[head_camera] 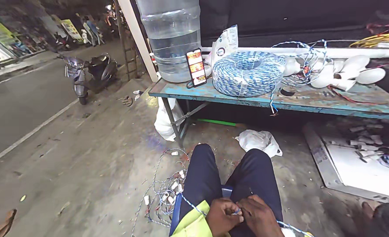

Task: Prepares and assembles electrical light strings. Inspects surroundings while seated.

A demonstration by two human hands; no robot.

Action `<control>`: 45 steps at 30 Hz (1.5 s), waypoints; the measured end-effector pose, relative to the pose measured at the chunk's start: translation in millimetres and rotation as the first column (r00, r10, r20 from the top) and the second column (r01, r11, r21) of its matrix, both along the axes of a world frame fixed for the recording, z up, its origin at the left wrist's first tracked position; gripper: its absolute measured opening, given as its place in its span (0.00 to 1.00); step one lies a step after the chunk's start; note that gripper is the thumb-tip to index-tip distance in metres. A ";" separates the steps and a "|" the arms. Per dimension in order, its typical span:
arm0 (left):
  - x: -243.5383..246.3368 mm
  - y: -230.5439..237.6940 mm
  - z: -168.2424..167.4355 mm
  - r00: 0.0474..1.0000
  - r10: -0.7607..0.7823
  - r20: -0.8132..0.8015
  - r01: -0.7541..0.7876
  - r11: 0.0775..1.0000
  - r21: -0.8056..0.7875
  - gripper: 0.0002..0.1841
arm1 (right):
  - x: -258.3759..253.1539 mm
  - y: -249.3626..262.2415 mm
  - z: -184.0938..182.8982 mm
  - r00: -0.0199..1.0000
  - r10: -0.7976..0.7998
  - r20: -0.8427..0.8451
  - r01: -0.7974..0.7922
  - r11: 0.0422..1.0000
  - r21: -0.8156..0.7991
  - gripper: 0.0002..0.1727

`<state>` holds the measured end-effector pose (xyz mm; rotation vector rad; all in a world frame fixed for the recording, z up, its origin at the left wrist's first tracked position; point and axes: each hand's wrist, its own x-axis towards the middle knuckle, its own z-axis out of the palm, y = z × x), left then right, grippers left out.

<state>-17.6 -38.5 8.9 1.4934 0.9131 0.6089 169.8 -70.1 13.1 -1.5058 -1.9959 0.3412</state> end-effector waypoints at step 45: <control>-6.6 0.3 -9.0 0.936 0.184 0.301 -0.052 0.915 -0.399 0.06 | 9.9 -1.9 1.6 0.986 0.147 -0.081 -0.141 0.987 0.078 0.13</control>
